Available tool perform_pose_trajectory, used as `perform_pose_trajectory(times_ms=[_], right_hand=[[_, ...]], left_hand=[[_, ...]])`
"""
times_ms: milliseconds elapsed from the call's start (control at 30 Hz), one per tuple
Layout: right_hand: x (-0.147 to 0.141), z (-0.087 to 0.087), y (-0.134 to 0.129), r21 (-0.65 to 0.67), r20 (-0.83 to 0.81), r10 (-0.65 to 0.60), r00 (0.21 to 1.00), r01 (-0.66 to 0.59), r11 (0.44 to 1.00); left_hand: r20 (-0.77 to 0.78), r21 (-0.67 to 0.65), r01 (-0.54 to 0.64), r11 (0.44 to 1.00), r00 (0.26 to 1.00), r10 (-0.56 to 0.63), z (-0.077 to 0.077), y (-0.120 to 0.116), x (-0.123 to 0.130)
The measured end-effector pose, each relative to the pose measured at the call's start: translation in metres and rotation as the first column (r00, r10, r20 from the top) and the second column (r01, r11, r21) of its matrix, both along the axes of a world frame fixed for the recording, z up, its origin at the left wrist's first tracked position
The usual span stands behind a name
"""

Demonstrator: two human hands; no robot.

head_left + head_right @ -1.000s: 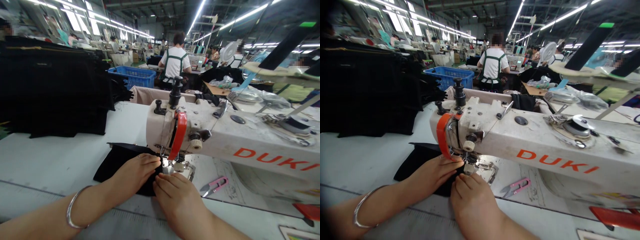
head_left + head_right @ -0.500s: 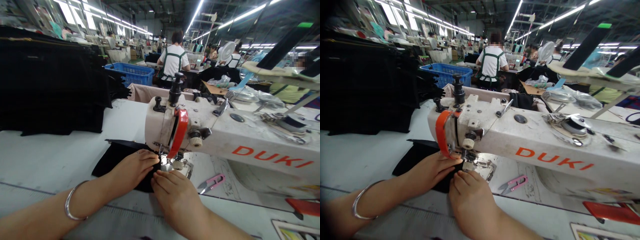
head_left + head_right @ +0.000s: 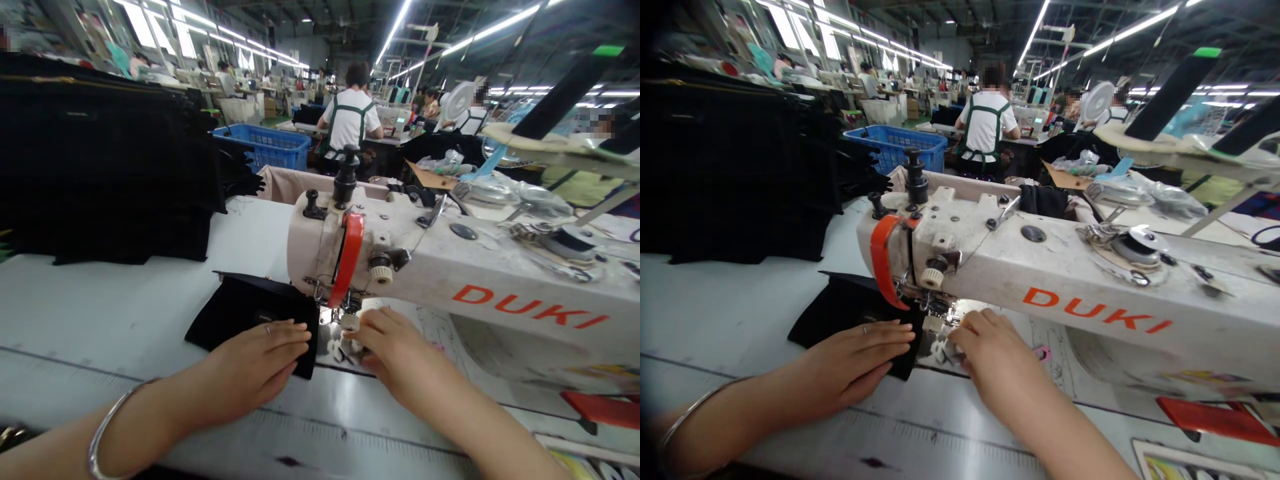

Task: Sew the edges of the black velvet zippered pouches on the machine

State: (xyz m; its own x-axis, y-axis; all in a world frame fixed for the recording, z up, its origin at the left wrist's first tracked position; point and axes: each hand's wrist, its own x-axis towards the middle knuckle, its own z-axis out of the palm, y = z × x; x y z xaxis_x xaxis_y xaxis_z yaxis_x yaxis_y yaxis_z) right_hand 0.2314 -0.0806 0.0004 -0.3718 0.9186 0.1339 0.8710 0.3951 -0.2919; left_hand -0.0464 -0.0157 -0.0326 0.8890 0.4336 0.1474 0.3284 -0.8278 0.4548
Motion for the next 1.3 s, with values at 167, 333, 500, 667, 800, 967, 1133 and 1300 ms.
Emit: perform_pose_trajectory(times_ms=[167,333,500,667,800,967,1133,1300], right_hand=[[-0.016,-0.028,0.015,0.235,-0.062,-0.099,0.993,0.111,0.966],[-0.032,-0.027,-0.005,0.238,-0.103,0.185,0.977,-0.156,0.959],[-0.043,-0.029,-0.011,0.246,-0.149,0.328,0.933,-0.286,0.926],[-0.045,-0.029,-0.01,0.252,-0.185,0.329,0.926,-0.279,0.927],[-0.044,-0.027,-0.012,0.222,-0.201,0.286,0.937,-0.241,0.945],[-0.043,-0.029,-0.011,0.206,-0.195,0.253,0.948,-0.212,0.955],[-0.04,-0.028,-0.01,0.21,-0.195,0.266,0.944,-0.225,0.951],[-0.039,-0.025,-0.011,0.169,-0.177,0.248,0.952,-0.219,0.961]], left_hand=[[0.067,0.045,-0.063,0.997,0.996,0.06,-0.002,-0.002,0.005],[0.197,0.12,-0.18,0.976,0.968,0.154,-0.001,-0.001,0.007],[0.084,0.314,0.035,0.949,0.994,-0.065,-0.004,-0.002,0.009],[-0.062,0.339,0.14,0.93,0.99,-0.126,-0.005,-0.001,0.009],[-0.079,0.347,0.153,0.925,0.988,-0.134,-0.005,0.007,0.012],[-0.074,0.403,0.184,0.897,0.983,-0.168,-0.008,0.019,0.015],[0.061,0.315,0.202,0.927,0.971,-0.233,0.0,0.013,0.011],[0.107,0.291,0.206,0.934,0.963,-0.246,0.008,0.009,0.011]])
